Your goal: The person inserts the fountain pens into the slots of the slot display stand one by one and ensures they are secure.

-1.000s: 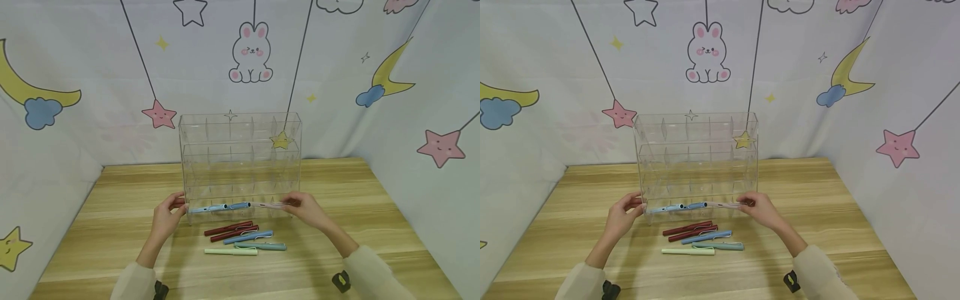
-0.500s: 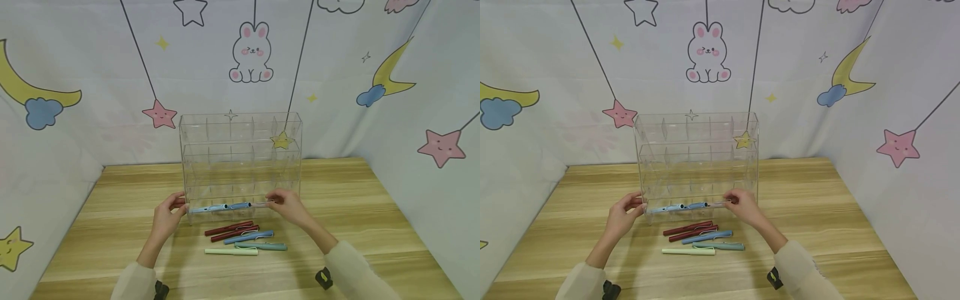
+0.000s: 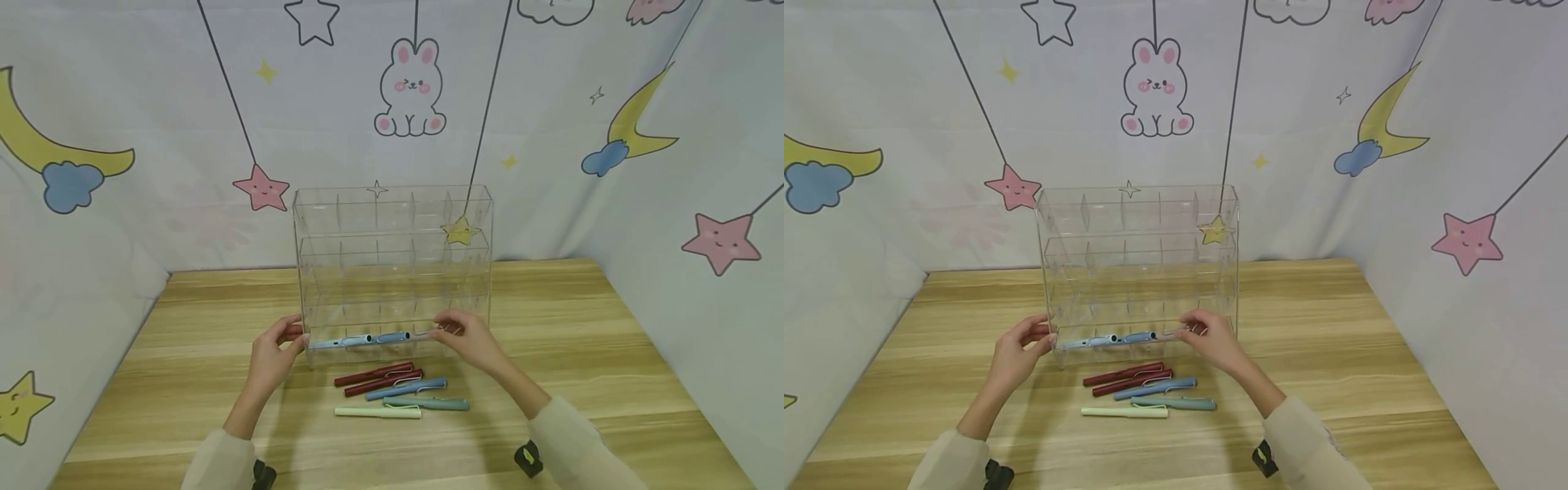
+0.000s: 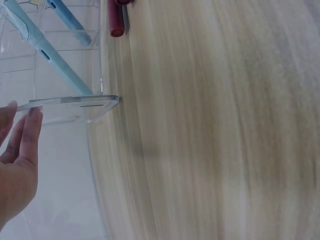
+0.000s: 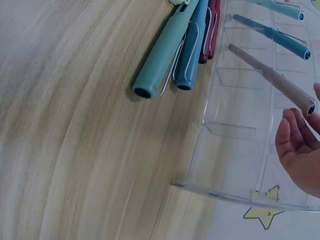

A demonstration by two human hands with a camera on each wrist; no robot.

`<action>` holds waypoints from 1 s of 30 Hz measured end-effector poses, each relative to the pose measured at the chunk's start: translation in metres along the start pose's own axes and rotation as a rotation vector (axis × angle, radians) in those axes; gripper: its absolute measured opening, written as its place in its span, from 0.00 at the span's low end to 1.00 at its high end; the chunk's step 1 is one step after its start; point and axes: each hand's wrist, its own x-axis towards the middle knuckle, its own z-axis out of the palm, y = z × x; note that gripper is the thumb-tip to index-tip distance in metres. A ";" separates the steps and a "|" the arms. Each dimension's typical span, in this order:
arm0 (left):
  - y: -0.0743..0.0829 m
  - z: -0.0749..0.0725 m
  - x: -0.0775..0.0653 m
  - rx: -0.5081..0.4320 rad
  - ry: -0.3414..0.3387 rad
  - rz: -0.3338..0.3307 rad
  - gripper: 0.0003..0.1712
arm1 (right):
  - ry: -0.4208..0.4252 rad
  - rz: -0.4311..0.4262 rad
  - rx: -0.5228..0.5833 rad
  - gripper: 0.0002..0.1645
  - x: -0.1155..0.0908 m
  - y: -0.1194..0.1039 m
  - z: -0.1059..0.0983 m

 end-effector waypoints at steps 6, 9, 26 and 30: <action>-0.001 0.000 0.000 0.004 -0.002 0.011 0.21 | 0.006 0.029 0.024 0.10 -0.006 0.004 -0.009; -0.001 -0.001 -0.001 0.011 -0.002 0.017 0.21 | -0.003 0.026 0.031 0.08 -0.009 -0.007 -0.012; -0.001 0.001 -0.001 -0.001 -0.005 0.001 0.21 | -0.029 -0.015 0.046 0.06 -0.008 0.002 -0.009; -0.001 0.001 0.000 -0.002 -0.003 -0.001 0.21 | -0.047 -0.001 0.055 0.06 -0.010 -0.002 -0.010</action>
